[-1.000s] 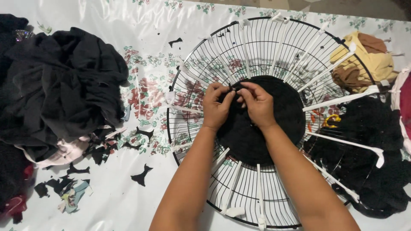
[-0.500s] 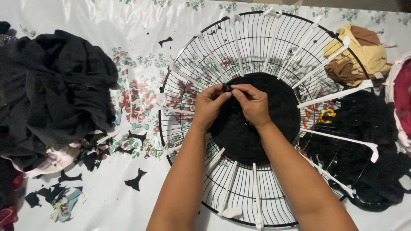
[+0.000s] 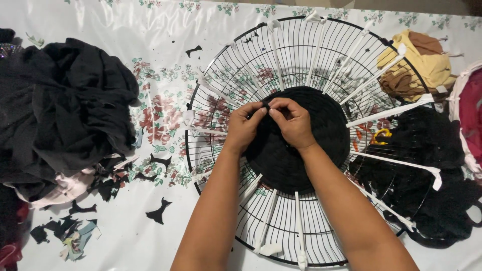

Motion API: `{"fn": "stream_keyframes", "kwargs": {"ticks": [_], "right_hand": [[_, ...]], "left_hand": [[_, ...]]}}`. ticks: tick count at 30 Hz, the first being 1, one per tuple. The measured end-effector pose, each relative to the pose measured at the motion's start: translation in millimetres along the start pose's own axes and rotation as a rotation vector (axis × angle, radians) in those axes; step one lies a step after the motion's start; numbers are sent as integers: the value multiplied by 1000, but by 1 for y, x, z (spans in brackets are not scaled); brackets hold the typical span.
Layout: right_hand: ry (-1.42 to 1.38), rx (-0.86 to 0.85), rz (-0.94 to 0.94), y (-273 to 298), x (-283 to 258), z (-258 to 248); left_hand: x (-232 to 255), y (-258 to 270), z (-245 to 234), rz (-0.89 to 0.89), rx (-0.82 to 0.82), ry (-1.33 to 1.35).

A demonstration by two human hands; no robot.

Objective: Weaving strips of black fabric through a fan guard to create a circular rug.

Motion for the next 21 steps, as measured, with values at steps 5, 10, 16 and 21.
{"fn": "stream_keyframes", "kwargs": {"ticks": [5, 10, 16, 21], "right_hand": [[-152, -23, 100, 0, 17, -4], [-274, -85, 262, 0, 23, -3], [42, -41, 288, -1, 34, 1], [31, 109, 50, 0, 29, -4]], "left_hand": [[-1, -1, 4, -68, -92, 85], [8, 4, 10, -40, -147, -17], [28, 9, 9, 37, -16, -205], [32, 9, 13, 144, -24, -187]]}}
Point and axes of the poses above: each hand's wrist, its own y-axis away from the middle knuckle, its own z-axis out of the palm, x = y × z, the point moved 7 cm from there along -y, towards the middle knuckle, and after that the axes turned 2 degrees about z, right-handed, at the moved point
